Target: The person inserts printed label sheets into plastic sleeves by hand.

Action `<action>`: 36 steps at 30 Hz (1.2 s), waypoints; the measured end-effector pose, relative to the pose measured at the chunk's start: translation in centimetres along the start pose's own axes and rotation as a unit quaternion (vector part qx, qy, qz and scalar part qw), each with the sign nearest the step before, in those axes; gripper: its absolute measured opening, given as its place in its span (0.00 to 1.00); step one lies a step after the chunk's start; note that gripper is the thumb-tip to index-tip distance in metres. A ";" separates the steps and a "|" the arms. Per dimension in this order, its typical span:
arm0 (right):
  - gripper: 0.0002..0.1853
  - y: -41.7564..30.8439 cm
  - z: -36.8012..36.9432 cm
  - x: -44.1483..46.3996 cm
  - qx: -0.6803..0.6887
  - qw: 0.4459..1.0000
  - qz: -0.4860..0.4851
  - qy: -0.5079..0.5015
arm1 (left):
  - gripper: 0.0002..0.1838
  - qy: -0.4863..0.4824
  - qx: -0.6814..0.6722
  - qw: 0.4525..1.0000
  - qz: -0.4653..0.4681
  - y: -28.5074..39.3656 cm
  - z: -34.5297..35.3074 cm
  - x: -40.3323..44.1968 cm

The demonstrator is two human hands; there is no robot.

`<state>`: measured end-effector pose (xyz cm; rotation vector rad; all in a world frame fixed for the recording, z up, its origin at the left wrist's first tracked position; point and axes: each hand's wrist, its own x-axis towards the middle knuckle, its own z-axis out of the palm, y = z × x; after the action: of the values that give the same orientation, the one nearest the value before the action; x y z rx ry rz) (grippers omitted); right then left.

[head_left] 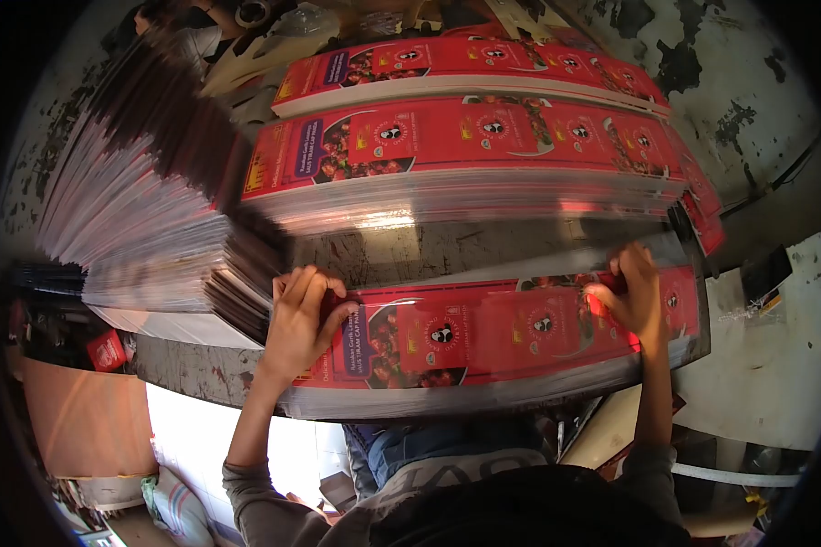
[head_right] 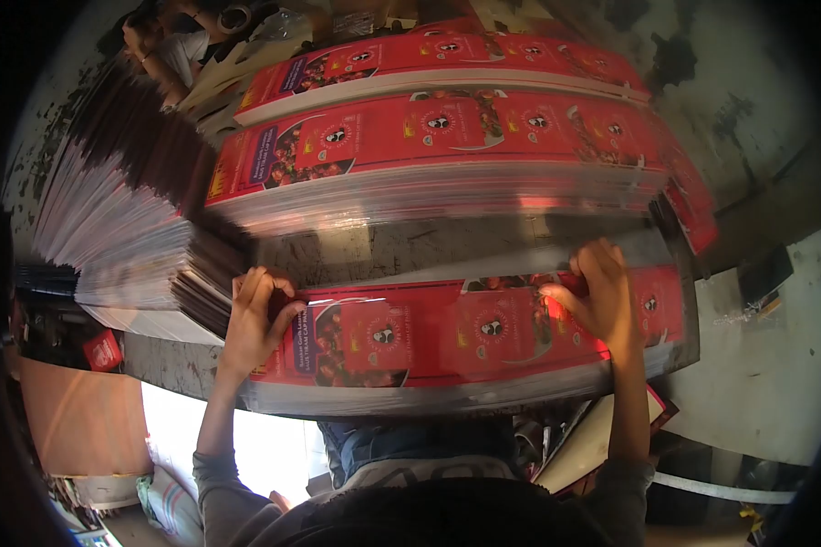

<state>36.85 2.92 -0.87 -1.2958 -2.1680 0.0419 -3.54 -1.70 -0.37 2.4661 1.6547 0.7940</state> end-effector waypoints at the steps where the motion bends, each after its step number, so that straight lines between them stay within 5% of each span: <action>1: 0.23 0.2 0.0 0.0 0.019 1.000 -0.007 -0.014 | 0.12 -0.013 0.022 1.000 0.018 -0.1 0.0 0.2; 18: 0.14 0.4 0.9 -0.2 -0.013 0.997 -0.036 0.073 | 0.07 0.069 0.026 0.993 0.097 -0.4 -0.1 1.1; 29: 0.14 0.0 -4.4 5.9 -0.216 0.913 -0.213 0.273 | 0.08 0.221 0.157 0.950 0.153 2.8 -6.4 3.6; 33: 0.13 0.3 -5.6 15.2 -0.244 0.926 -0.159 0.241 | 0.08 0.307 0.260 0.912 0.085 1.9 -8.0 10.0; 36: 0.16 0.0 -3.8 18.3 -0.221 0.955 -0.101 0.172 | 0.18 0.300 0.253 0.920 0.009 -0.1 -5.3 12.4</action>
<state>32.63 16.74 11.01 -1.1905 -2.0508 -0.7353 -2.41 8.01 8.85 2.7351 2.2877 1.3884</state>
